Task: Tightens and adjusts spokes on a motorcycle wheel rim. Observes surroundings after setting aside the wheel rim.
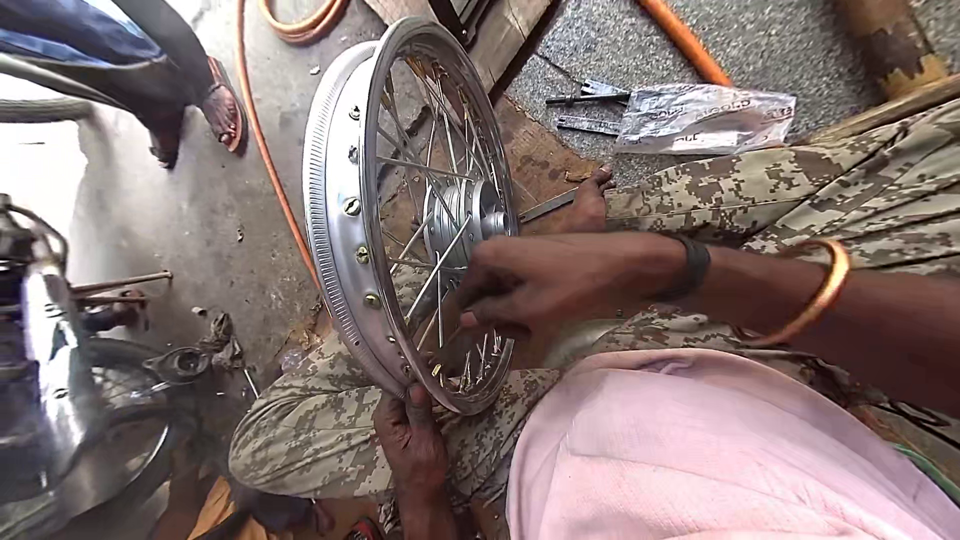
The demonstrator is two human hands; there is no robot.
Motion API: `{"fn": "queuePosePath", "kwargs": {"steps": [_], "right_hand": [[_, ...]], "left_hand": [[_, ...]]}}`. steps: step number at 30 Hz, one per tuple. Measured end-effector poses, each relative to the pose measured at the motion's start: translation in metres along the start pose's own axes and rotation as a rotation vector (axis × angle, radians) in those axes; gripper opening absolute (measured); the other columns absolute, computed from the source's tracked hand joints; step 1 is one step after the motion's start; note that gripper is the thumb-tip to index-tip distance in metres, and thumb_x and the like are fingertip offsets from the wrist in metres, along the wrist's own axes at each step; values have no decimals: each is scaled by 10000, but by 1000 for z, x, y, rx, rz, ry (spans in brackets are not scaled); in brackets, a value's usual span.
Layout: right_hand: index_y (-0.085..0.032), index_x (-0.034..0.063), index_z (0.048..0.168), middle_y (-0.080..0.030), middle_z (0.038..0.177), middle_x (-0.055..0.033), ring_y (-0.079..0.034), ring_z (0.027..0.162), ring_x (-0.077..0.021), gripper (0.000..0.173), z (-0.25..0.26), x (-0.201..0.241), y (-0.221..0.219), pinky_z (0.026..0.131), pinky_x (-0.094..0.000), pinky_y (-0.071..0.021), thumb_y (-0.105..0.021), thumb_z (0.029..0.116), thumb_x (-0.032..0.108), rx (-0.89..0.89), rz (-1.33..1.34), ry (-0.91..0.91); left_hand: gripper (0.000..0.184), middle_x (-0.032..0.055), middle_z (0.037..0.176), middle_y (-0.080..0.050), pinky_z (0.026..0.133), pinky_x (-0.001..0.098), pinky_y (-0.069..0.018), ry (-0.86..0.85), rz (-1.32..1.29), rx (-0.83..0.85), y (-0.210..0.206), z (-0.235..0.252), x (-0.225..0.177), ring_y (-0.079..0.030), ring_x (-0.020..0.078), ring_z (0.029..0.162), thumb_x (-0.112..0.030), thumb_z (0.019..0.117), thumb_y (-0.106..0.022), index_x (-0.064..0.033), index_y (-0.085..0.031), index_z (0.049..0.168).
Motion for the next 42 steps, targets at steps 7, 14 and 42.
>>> {"fn": "queuePosePath", "kwargs": {"steps": [7, 14, 42], "right_hand": [[-562, 15, 776, -547, 521, -60, -464, 354, -73, 221, 40, -4, 4, 353, -202, -389, -576, 994, 46, 144, 313, -284], [-720, 33, 873, -580, 608, 11, -517, 482, -50, 202, 3, 33, 1, 439, -228, -439, -611, 1009, 135, -126, -105, 152], [-692, 117, 971, -550, 657, 34, -544, 563, -108, 77, -40, 21, -28, 484, -292, -419, -634, 923, 133, -242, -603, 354]], "left_hand": [[305, -63, 989, -715, 771, 246, -606, 34, -44, -49, 3, 1, 6, -700, 63, 858, -464, 1003, -584, -211, -696, 1132], [287, -45, 963, -740, 743, 249, -618, 4, -4, -133, 9, 3, -1, -716, 77, 841, -425, 1018, -586, -181, -735, 1041], [205, -92, 1038, -755, 834, 188, -601, -62, 141, 107, -1, 6, -20, -717, 24, 913, -250, 952, -718, -188, -744, 1146]]}}
Point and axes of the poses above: each hand's wrist, its own z-axis towards the middle knuckle, its own y-axis out of the back of the hand, x = y × z, the point moved 10 cm from there along z, towards the middle knuckle
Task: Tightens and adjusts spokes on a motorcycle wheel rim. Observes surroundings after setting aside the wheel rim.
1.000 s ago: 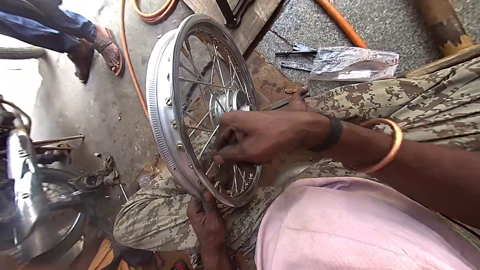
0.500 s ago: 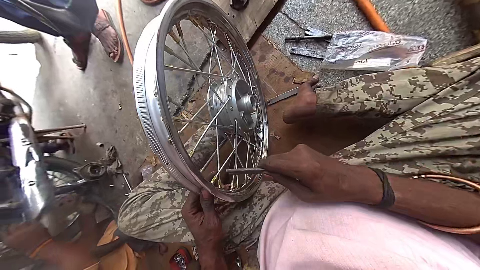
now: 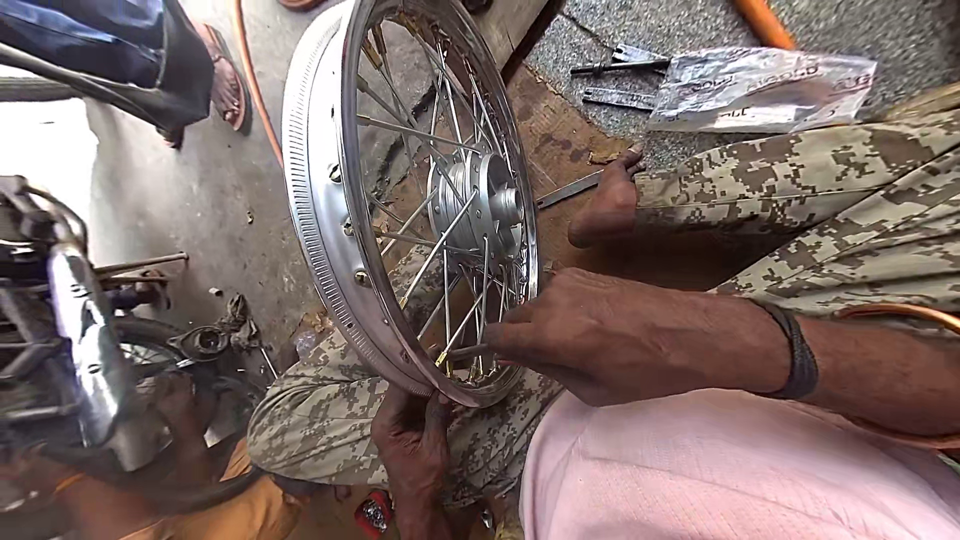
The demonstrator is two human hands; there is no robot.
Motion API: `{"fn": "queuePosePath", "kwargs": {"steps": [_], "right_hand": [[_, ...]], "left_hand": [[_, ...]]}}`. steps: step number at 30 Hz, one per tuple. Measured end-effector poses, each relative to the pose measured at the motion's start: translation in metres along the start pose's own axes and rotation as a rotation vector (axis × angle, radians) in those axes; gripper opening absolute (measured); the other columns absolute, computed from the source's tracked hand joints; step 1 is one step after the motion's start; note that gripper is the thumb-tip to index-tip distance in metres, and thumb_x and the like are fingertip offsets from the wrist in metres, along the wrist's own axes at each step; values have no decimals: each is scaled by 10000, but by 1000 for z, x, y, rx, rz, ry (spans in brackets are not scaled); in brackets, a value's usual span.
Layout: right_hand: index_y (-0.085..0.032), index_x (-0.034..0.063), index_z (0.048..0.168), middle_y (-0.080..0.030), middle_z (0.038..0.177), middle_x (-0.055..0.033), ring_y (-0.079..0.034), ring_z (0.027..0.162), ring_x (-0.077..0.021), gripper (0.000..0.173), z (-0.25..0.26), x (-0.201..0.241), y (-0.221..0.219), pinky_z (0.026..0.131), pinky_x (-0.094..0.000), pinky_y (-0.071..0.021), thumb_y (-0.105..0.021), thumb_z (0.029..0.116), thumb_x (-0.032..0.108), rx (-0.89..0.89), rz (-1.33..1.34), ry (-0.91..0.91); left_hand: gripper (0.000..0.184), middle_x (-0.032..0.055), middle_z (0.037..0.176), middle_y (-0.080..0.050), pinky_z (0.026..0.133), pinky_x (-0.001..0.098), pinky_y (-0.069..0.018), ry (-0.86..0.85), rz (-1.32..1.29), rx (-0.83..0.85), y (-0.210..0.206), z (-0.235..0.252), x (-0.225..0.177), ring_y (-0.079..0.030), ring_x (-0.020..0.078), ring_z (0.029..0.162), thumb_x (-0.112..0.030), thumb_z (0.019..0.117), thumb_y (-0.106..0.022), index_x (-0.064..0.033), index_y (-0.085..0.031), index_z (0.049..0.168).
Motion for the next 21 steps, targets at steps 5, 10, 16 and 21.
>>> {"fn": "queuePosePath", "kwargs": {"steps": [5, 10, 16, 21], "right_hand": [[-640, 87, 1091, -644, 847, -22, -646, 692, -146, 162, -32, -18, -51, 555, -298, -522, -618, 932, 105, -46, -3, -50], [-647, 58, 1195, -652, 940, -55, -654, 753, -166, 327, -30, -22, -47, 605, -302, -541, -632, 869, 30, -71, -20, -109], [-656, 67, 1232, -679, 1028, -77, -686, 863, -183, 419, -27, -24, -55, 699, -317, -578, -659, 819, -3, -68, 15, -112], [-675, 75, 1216, -646, 946, -58, -656, 786, -162, 443, -25, -31, -52, 641, -301, -556, -652, 782, -9, -142, 15, -183]], "left_hand": [[210, -76, 1045, -753, 845, 210, -603, 5, -25, -37, 6, 5, 2, -717, 40, 924, -263, 948, -723, -191, -747, 1144], [201, -74, 1033, -758, 853, 226, -606, 5, -13, -21, 7, 12, 1, -720, 50, 923, -279, 960, -709, -200, -753, 1140], [228, -27, 1061, -753, 855, 252, -608, 44, -42, -33, 10, 15, 6, -722, 86, 944, -294, 963, -705, -180, -745, 1157], [250, -23, 1074, -748, 853, 244, -607, 57, -83, -6, 4, 20, 4, -721, 81, 941, -285, 960, -711, -173, -719, 1183]]}}
Point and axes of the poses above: each hand's wrist, its own z-axis towards the middle knuckle, its own y-axis out of the back of the hand, x = y × z, the point moved 10 cm from there along z, towards the middle knuckle
